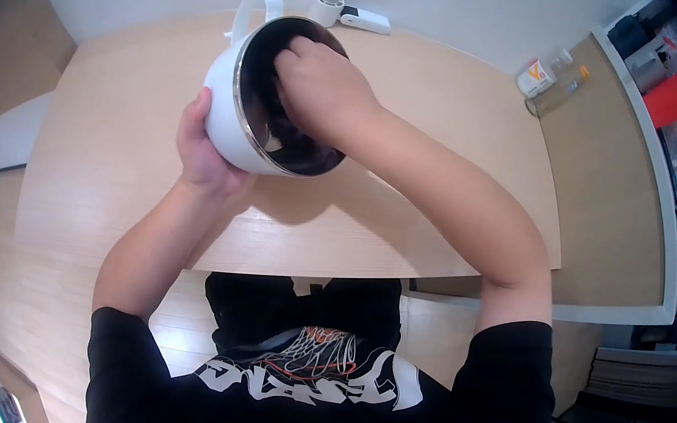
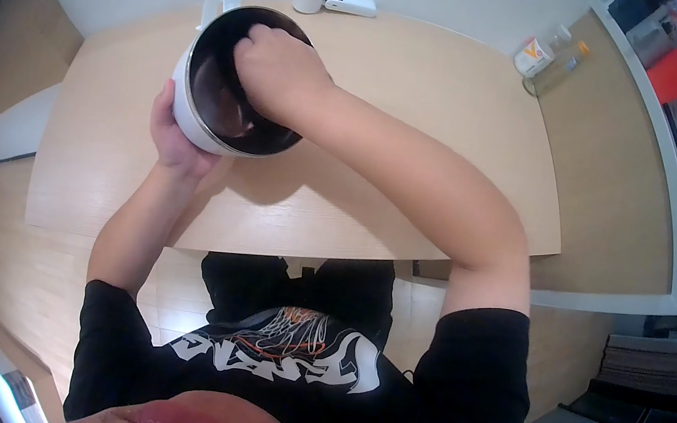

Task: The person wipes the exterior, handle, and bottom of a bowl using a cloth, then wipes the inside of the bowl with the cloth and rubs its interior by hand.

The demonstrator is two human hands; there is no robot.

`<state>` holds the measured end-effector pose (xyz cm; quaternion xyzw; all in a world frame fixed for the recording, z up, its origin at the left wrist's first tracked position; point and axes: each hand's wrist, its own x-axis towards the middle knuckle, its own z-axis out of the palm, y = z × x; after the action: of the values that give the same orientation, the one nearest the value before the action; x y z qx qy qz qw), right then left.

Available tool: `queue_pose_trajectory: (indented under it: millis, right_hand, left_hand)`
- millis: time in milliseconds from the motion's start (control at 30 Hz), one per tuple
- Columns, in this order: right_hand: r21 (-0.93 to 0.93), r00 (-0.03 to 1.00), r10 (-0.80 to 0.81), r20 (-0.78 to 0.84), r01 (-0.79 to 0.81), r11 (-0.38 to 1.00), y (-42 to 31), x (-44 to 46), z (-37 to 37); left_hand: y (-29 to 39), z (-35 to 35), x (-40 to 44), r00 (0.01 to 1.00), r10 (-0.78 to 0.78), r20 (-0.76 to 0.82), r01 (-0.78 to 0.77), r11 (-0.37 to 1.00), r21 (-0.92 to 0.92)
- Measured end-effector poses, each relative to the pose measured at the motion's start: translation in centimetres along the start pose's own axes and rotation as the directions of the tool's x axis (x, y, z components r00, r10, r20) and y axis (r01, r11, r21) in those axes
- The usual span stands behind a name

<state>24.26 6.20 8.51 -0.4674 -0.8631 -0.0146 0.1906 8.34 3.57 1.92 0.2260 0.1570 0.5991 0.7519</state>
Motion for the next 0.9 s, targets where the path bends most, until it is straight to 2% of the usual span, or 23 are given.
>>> queue_pose_trajectory:
  millis: [67,100,133,200,233,333,367,467,500,567,600,667,733,767,833,900]
  right_hand:
    - [0.121,0.972,-0.111,-0.206,0.137,0.983,0.1,0.6,1.1]
    - [0.281,0.955,-0.154,-0.253,0.225,0.933,0.0,0.8,1.9]
    - [0.343,0.959,-0.215,-0.186,0.269,0.900,-0.2,0.7,1.8]
    - [0.541,0.951,-0.295,-0.089,0.295,0.788,-0.6,0.5,2.0]
    - [0.609,0.970,-0.242,0.031,0.174,0.773,-1.0,0.2,0.6]
    - [0.377,0.892,-0.078,0.445,-0.107,0.920,-1.1,0.1,-1.7]
    - [0.201,0.842,0.004,0.540,-0.134,0.970,-1.3,0.3,-2.8]
    - [-0.100,0.858,0.217,0.465,-0.193,0.976,-1.0,1.3,-2.6]
    - [-0.038,0.893,0.233,0.385,-0.236,0.971,-0.5,1.8,-1.9]
    - [0.098,0.995,0.063,0.076,-0.071,0.993,-0.3,1.7,-0.3]
    - [0.143,0.995,-0.017,-0.095,0.031,0.989,-0.2,1.7,0.4]
    - [0.401,0.957,-0.217,-0.192,0.278,0.873,-0.6,1.6,1.4]
    - [0.664,0.977,-0.211,-0.018,0.170,0.729,-0.7,1.2,0.7]
    - [0.666,0.976,-0.205,0.076,0.103,0.739,-0.8,1.4,-0.1]
    - [0.648,0.947,-0.189,0.258,-0.024,0.761,-1.0,1.9,-1.6]
    - [0.373,0.981,-0.162,0.107,0.112,0.921,-1.3,2.7,-1.1]
  left_hand:
    - [0.0,-0.1,0.2,1.000,-0.005,-0.023,0.006,0.999,0.036]
    - [-0.1,-0.6,0.4,0.999,0.004,-0.047,0.000,0.996,0.087]
    - [-0.1,-0.7,0.6,0.997,0.015,-0.072,-0.005,0.990,0.138]
    - [-0.2,-0.4,0.8,0.995,0.036,-0.092,-0.031,0.998,0.060]
    - [0.1,0.0,0.8,0.994,0.049,-0.095,-0.045,0.998,0.042]
    - [0.3,0.4,0.8,0.996,0.066,-0.058,-0.065,0.998,0.019]
    - [0.1,1.0,0.5,0.996,0.052,-0.071,-0.051,0.999,0.006]
    - [0.1,1.5,0.4,0.998,0.001,-0.064,-0.001,1.000,-0.002]
    - [0.0,1.2,0.5,0.999,-0.009,-0.038,0.008,1.000,-0.008]
    - [-0.2,0.7,0.8,0.999,-0.026,-0.026,0.025,1.000,-0.013]
    - [-0.4,0.4,1.0,0.999,-0.032,-0.039,0.032,0.999,-0.014]
    - [-0.2,0.3,1.4,0.997,-0.016,-0.077,0.015,1.000,-0.014]
    - [0.0,0.5,1.5,0.991,0.016,-0.135,-0.019,1.000,-0.016]
    - [0.2,-0.1,1.7,0.995,0.046,-0.091,-0.043,0.999,0.032]
    - [-0.1,0.1,1.9,0.990,0.055,-0.127,-0.055,0.998,0.000]
    - [-0.5,0.6,1.8,0.989,0.051,-0.137,-0.056,0.998,-0.033]
